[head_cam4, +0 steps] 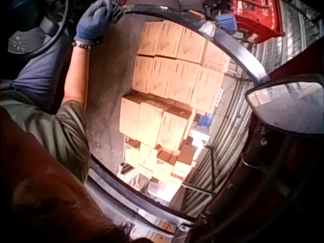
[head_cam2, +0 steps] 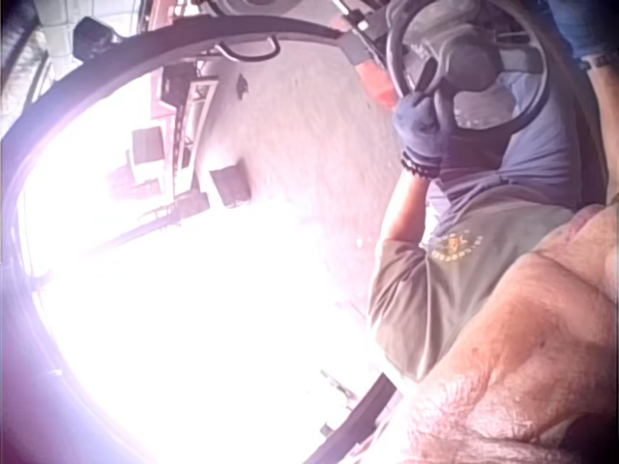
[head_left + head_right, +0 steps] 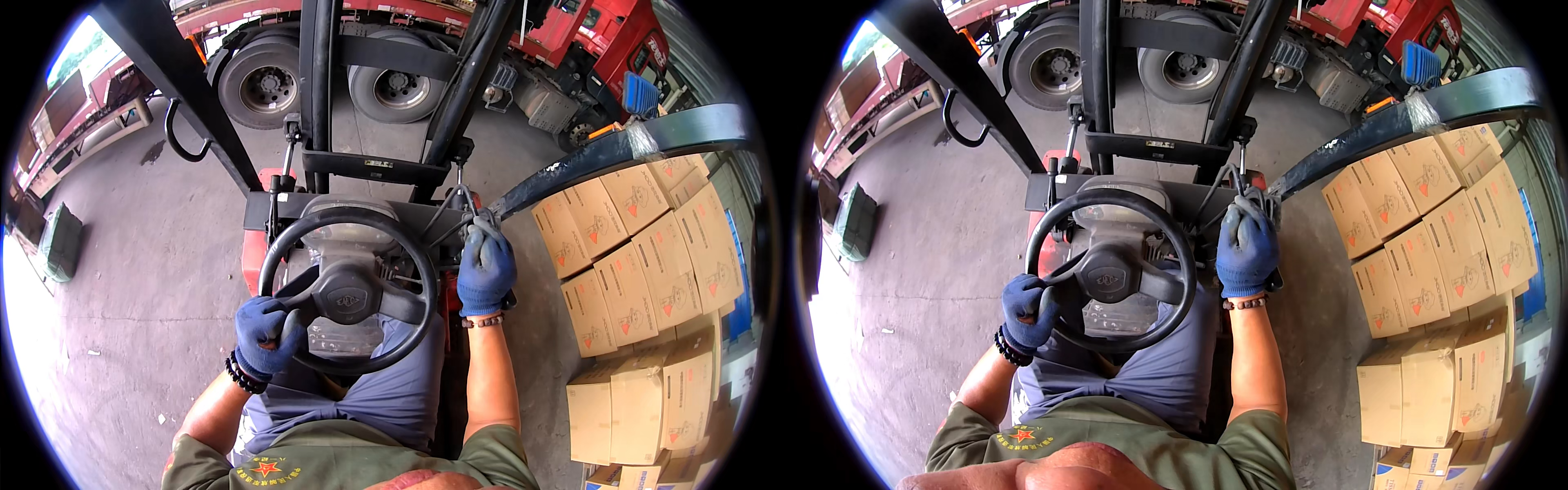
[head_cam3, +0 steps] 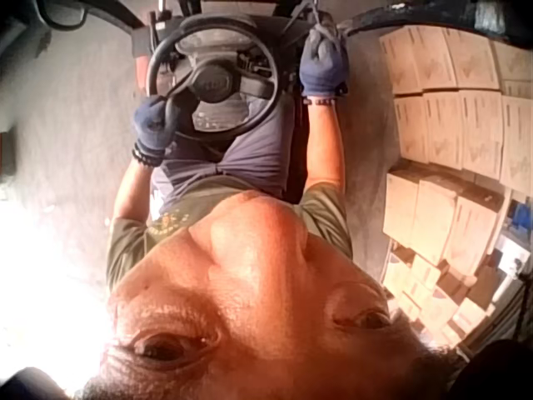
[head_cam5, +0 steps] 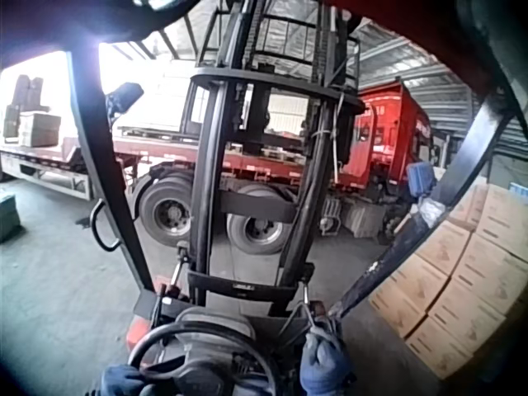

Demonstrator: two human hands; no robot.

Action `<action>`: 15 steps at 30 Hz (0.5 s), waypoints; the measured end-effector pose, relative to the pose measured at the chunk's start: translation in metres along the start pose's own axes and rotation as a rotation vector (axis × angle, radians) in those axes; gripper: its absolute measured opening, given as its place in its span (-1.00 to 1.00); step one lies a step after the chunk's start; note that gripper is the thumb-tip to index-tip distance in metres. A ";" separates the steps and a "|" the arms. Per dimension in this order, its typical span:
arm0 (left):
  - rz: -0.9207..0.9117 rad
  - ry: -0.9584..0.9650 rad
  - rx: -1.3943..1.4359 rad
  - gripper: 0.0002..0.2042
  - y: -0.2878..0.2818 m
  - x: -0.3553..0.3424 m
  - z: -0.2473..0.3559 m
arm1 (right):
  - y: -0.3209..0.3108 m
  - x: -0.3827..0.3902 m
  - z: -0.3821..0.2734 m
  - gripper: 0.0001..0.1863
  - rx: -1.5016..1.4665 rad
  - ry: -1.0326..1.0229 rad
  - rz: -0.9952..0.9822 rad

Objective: The person operates a forklift inside a warehouse, maneuvering the vehicle and adjusting the steering wheel and control levers. The operator navigates through aisles of stacked cardboard boxes and approaches a large truck parked nearby.

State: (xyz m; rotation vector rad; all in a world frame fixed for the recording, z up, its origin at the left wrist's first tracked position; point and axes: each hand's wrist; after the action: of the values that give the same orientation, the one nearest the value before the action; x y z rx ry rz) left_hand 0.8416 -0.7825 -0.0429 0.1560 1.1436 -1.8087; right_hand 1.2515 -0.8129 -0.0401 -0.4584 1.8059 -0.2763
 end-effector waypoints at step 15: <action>0.018 0.023 0.013 -0.85 -0.001 -0.003 0.005 | 0.001 -0.004 -0.005 -0.86 -0.018 0.052 -0.020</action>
State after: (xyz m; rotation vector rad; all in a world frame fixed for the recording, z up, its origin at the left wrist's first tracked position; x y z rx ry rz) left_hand 0.8438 -0.7843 -0.0383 0.1939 1.1435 -1.8032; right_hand 1.2474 -0.8100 -0.0355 -0.4859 1.8572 -0.2879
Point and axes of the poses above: each hand's wrist, its own x-axis away from the middle knuckle, its own y-axis out of the palm, z = x × y, and after that the axes turned 2 degrees about -z, right-handed
